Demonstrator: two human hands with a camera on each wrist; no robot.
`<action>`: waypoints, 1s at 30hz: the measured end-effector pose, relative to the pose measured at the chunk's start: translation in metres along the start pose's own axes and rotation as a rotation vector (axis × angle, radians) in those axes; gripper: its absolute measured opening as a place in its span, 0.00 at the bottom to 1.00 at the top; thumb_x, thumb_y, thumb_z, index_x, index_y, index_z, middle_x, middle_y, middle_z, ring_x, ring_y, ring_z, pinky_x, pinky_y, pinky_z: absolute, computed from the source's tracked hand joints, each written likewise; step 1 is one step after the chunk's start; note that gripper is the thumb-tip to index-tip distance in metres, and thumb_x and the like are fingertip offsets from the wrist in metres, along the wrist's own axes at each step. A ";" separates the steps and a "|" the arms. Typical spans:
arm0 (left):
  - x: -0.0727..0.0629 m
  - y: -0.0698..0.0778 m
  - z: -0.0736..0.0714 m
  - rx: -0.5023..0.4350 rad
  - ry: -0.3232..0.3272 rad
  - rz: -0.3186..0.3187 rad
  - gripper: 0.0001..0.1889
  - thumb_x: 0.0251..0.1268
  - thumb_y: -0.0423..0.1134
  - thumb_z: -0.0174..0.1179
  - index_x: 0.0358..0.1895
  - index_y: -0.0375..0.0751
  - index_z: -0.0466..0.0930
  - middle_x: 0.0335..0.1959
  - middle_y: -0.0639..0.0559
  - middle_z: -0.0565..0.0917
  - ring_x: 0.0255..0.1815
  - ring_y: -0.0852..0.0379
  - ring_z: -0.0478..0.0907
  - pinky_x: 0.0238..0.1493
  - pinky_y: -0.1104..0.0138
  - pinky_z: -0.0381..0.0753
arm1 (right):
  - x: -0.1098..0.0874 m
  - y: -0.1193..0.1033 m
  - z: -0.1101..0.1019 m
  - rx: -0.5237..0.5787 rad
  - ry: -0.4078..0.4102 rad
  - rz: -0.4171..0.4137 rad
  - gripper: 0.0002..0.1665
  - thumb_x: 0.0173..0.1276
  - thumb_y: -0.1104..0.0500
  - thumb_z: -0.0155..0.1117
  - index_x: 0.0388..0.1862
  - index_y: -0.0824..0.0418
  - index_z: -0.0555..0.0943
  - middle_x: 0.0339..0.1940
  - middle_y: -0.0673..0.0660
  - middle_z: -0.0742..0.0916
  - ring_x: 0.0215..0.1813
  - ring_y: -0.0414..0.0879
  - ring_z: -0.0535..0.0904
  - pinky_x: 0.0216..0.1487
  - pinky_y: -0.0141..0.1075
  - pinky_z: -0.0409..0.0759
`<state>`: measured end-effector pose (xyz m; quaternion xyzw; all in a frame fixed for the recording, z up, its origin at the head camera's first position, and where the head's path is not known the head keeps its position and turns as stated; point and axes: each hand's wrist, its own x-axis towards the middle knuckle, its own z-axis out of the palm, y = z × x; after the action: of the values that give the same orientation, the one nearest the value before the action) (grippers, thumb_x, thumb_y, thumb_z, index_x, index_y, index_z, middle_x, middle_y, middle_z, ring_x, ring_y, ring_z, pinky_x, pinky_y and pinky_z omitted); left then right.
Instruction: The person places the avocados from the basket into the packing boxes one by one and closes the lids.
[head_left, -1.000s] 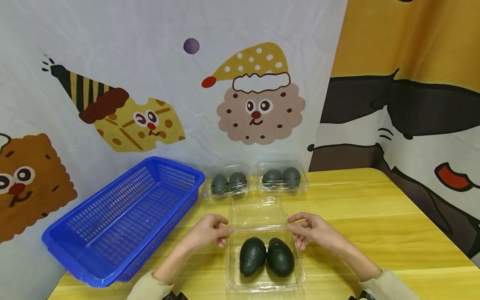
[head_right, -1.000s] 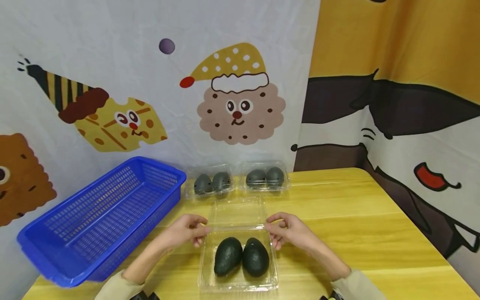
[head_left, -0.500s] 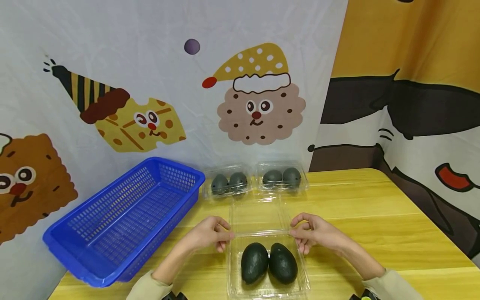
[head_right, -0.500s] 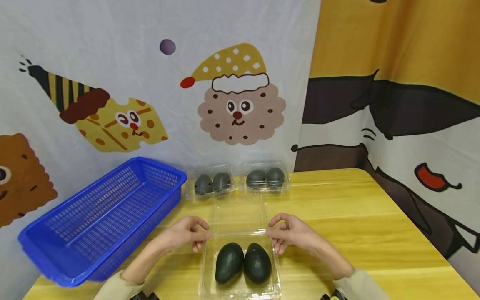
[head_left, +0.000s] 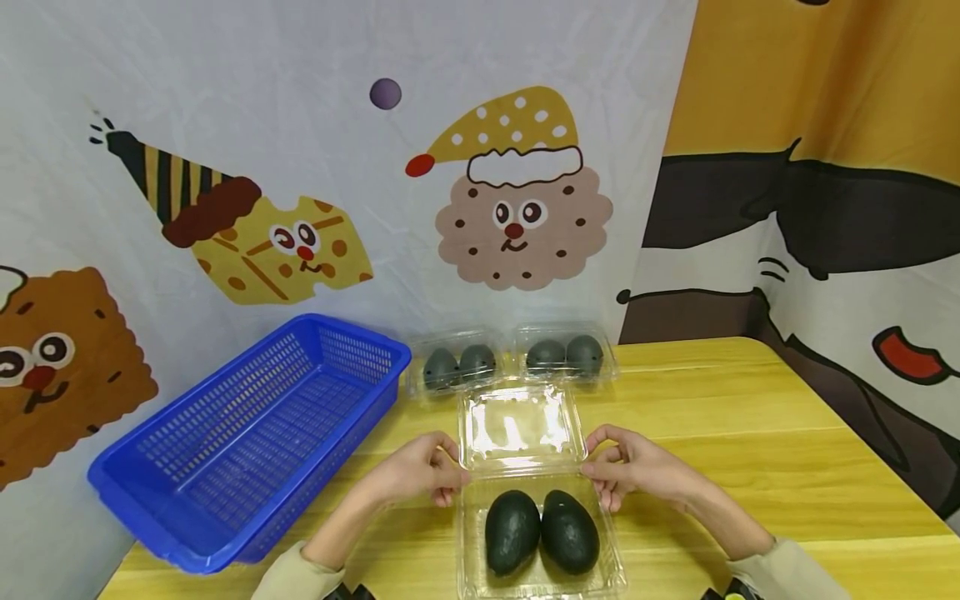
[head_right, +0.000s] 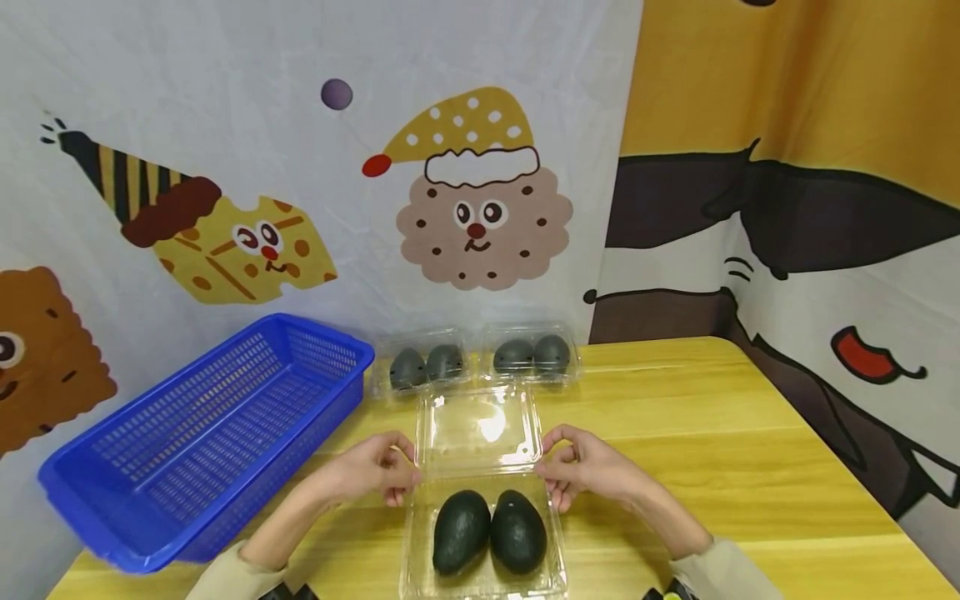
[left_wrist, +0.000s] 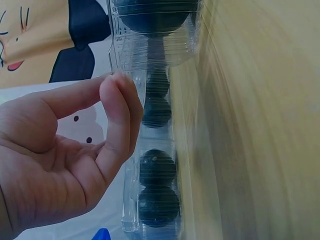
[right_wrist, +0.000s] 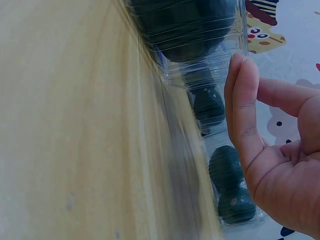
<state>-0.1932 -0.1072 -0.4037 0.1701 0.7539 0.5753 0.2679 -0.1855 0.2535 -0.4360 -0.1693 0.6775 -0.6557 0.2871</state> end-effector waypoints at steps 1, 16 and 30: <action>0.000 0.000 0.000 -0.001 0.004 0.006 0.16 0.66 0.29 0.65 0.47 0.26 0.68 0.25 0.45 0.81 0.22 0.56 0.79 0.28 0.67 0.82 | 0.000 0.000 0.000 -0.001 0.001 -0.004 0.25 0.76 0.62 0.61 0.57 0.75 0.61 0.30 0.60 0.84 0.27 0.45 0.83 0.30 0.35 0.85; 0.003 -0.005 -0.002 -0.005 0.076 0.056 0.18 0.66 0.27 0.64 0.52 0.26 0.66 0.31 0.42 0.81 0.26 0.50 0.82 0.36 0.53 0.86 | 0.002 0.002 0.001 -0.052 0.029 -0.147 0.26 0.74 0.68 0.59 0.62 0.77 0.57 0.33 0.64 0.83 0.30 0.46 0.83 0.35 0.39 0.86; 0.011 -0.012 -0.001 -0.064 0.112 0.091 0.14 0.70 0.26 0.59 0.51 0.28 0.65 0.32 0.41 0.80 0.27 0.51 0.83 0.35 0.56 0.86 | 0.004 0.006 0.001 -0.040 0.058 -0.166 0.24 0.78 0.66 0.56 0.63 0.71 0.56 0.38 0.65 0.81 0.31 0.46 0.81 0.36 0.39 0.86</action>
<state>-0.2023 -0.1048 -0.4169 0.1631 0.7403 0.6193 0.2044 -0.1870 0.2509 -0.4427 -0.2117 0.6821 -0.6682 0.2085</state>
